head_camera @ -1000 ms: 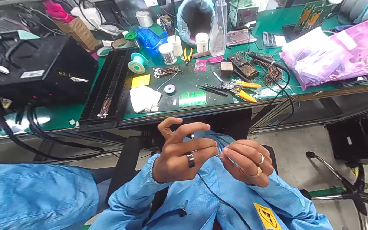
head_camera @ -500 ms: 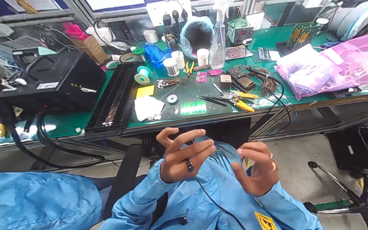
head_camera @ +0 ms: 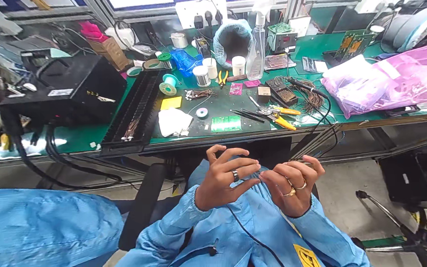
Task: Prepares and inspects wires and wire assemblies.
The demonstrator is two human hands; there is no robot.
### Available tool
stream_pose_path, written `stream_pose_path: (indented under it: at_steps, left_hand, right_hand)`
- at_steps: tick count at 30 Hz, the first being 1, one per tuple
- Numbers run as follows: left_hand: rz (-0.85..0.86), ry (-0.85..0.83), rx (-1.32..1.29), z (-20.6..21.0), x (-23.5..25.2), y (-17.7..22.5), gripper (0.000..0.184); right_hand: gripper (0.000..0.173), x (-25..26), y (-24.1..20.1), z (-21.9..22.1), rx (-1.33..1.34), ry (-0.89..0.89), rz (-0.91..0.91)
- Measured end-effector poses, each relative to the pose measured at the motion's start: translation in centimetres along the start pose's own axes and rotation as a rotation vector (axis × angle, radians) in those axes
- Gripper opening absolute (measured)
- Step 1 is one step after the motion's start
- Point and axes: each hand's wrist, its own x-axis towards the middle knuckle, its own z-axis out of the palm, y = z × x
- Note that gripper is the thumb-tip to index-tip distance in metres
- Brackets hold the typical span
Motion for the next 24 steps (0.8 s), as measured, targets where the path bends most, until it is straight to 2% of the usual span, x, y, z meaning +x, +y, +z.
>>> stream_pose_path:
  at_steps: [5, 10, 12, 14, 17, 20, 22, 24]
  left_hand:
    - [-0.268, -0.234, -0.400, 0.4, -1.3, -1.1, 0.030]
    - [-0.366, -0.470, -1.179, 0.2, -1.4, -2.6, 0.025]
    - [-0.474, -0.482, -1.371, 0.6, -1.7, -2.4, 0.019]
    - [-0.593, -0.360, -1.435, 0.4, -1.5, -1.7, 0.011]
    - [-0.614, -0.195, -1.385, 0.3, -1.2, -0.7, 0.009]
    - [-0.521, -0.071, -1.106, 0.6, -1.1, 0.5, 0.008]
    - [-0.423, -0.011, -0.810, 0.9, -1.1, 0.9, 0.008]
    - [-0.352, 0.033, -0.495, 1.2, -1.1, 1.3, 0.010]
  right_hand:
    - [0.011, -0.6, 0.2, 0.2, -0.112, -0.057, -0.123]
    - [0.014, -0.6, 0.3, 0.4, 0.062, -0.133, -0.122]
    - [0.014, -0.8, 0.5, 0.2, 0.124, -0.139, -0.128]
    - [0.012, -0.8, 0.6, 0.4, 0.158, -0.105, -0.130]
    - [0.009, -0.9, 0.5, 0.6, 0.136, -0.054, -0.119]
    - [0.006, -1.0, 0.0, 0.9, 0.110, -0.007, -0.038]
    - [0.011, -1.1, -0.5, 1.3, 0.171, -0.022, 0.105]
    - [0.014, -1.2, -1.2, 1.7, 0.393, -0.084, 0.332]
